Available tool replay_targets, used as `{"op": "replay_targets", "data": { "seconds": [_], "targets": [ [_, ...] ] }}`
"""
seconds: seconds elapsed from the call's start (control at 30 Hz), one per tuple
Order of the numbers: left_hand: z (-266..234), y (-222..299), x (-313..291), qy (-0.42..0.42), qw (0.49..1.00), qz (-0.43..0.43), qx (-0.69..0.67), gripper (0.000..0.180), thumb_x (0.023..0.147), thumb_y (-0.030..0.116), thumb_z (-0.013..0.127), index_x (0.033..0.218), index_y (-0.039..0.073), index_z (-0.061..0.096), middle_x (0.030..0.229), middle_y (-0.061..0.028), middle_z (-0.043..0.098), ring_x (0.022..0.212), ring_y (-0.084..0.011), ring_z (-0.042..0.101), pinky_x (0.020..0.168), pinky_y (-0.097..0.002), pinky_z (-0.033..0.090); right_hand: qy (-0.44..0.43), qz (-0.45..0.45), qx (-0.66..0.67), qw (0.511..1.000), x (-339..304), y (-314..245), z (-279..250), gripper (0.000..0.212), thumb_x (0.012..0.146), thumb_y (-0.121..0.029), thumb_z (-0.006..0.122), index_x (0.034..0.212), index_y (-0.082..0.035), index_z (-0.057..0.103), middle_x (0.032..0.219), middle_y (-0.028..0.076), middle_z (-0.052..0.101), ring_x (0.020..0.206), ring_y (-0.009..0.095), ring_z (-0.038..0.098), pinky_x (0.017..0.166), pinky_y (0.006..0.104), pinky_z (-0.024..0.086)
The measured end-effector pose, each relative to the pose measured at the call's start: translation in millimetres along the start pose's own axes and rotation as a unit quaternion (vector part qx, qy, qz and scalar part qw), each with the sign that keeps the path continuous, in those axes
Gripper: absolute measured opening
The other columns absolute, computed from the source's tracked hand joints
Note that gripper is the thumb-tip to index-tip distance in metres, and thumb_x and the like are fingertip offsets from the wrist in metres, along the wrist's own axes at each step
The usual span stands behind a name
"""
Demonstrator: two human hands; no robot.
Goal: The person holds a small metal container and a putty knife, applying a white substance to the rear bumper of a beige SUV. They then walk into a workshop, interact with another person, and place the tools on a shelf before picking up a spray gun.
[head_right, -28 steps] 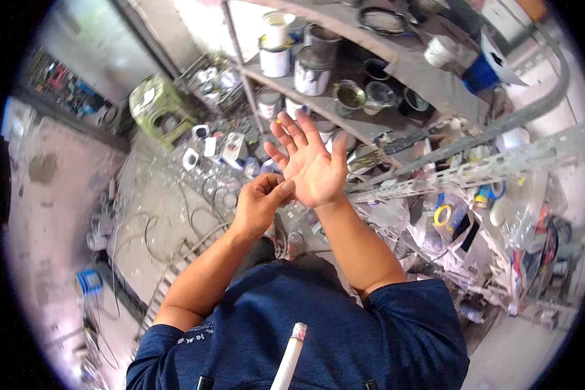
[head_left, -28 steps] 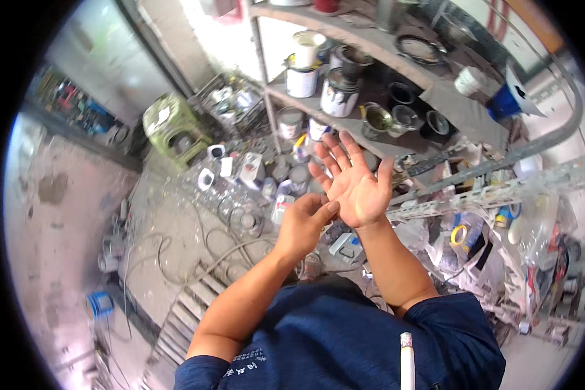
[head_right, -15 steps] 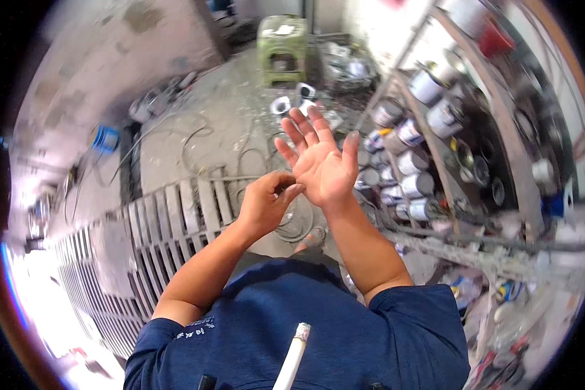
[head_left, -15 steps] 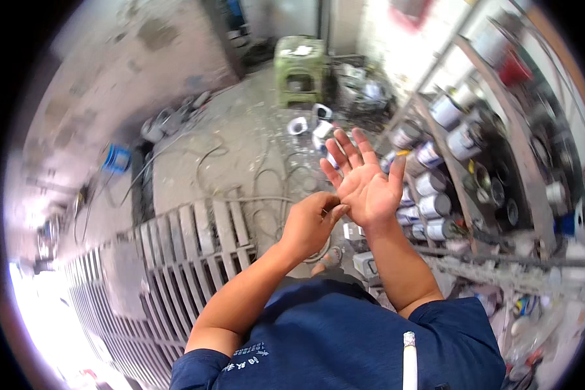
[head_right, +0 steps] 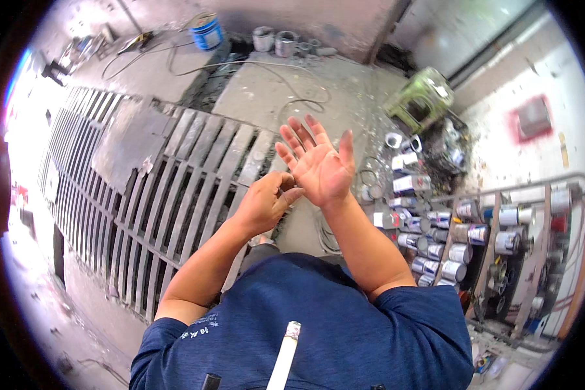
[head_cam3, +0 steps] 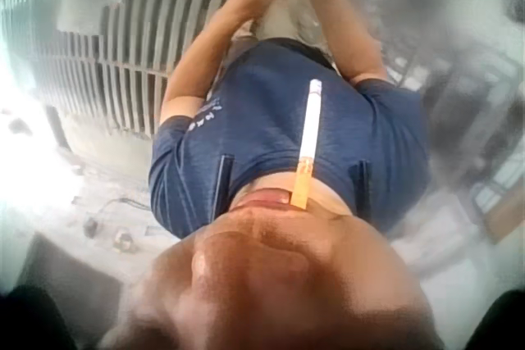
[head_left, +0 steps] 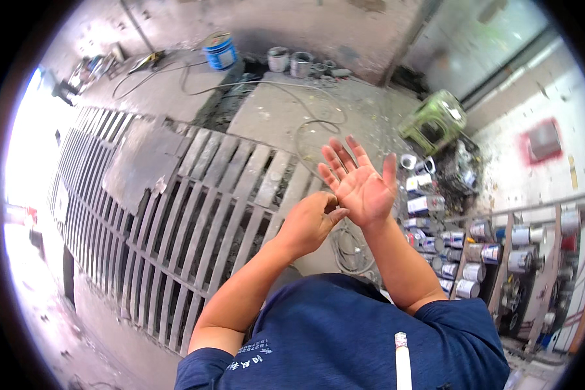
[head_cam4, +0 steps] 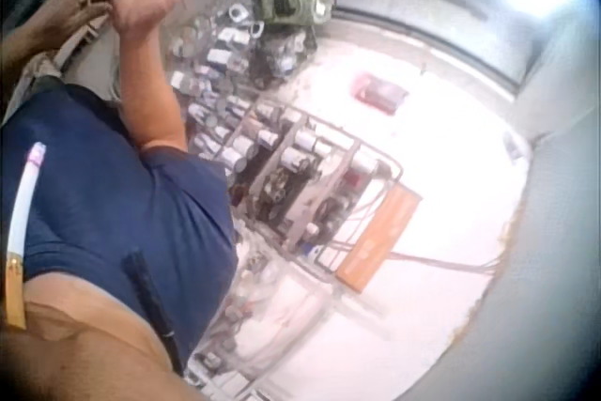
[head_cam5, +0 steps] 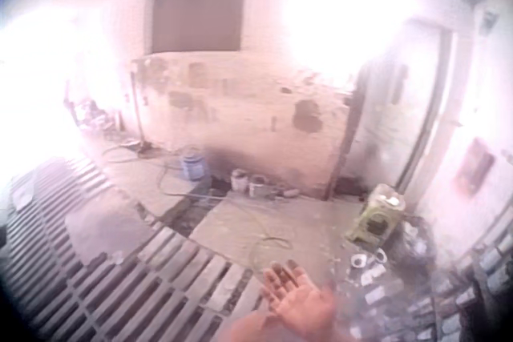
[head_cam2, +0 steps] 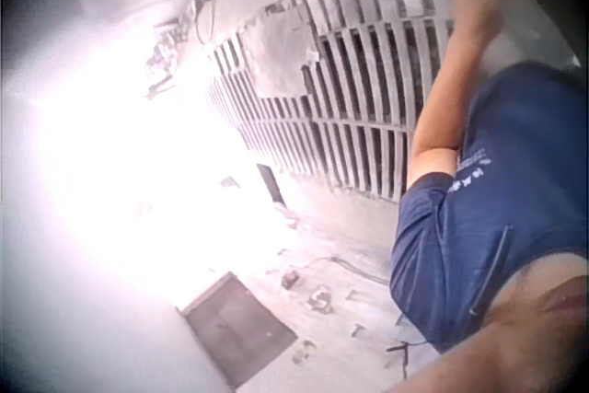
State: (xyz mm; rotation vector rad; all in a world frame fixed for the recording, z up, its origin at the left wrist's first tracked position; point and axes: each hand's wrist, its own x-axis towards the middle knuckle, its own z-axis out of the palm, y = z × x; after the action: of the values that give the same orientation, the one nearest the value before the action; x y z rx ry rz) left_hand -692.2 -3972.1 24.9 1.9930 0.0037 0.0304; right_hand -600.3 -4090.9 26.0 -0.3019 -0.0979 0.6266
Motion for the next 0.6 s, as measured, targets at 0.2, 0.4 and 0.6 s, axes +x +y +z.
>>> {"op": "replay_targets", "data": {
  "seconds": [0.2, 0.4, 0.6],
  "targets": [
    [-117.7, -49.1, -27.1, 0.057, 0.997, -0.017, 0.039, 0.02, 0.09, 0.019, 0.054, 0.092, 0.0, 0.062, 0.09, -0.0216, 0.062, 0.088, -0.0387, 0.06, 0.075, -0.0436, 0.046, 0.006, 0.099, -0.052, 0.994, 64.7, 113.0, 45.1, 0.079, 0.086, -0.062, 0.047, 0.138, -0.004, 0.028, 0.14, 0.019, 0.033, 0.131, 0.033, 0.034, 0.108, 0.0484, 0.031],
    [-168.7, -85.0, -46.5, 0.208, 0.974, -0.092, 0.006, 0.019, 0.089, 0.018, 0.056, 0.088, 0.0, 0.06, 0.08, -0.021, 0.06, 0.074, -0.0378, 0.058, 0.068, -0.0418, 0.046, -0.028, 0.15, -0.058, 0.987, 117.3, 189.6, 63.7, 0.074, 0.089, -0.058, 0.046, 0.138, -0.006, 0.031, 0.137, 0.017, 0.039, 0.129, 0.032, 0.037, 0.108, 0.0492, 0.03],
    [-229.0, -111.4, -26.0, 0.33, 0.928, -0.151, -0.088, 0.021, 0.088, 0.019, 0.062, 0.094, -0.001, 0.063, 0.083, -0.0203, 0.064, 0.075, -0.0331, 0.062, 0.068, -0.0375, 0.049, -0.057, 0.179, -0.057, 0.981, 195.6, 253.0, 72.2, 0.071, 0.089, -0.053, 0.047, 0.14, -0.008, 0.029, 0.135, 0.015, 0.042, 0.127, 0.031, 0.04, 0.105, 0.0488, 0.034]
  ]
}}
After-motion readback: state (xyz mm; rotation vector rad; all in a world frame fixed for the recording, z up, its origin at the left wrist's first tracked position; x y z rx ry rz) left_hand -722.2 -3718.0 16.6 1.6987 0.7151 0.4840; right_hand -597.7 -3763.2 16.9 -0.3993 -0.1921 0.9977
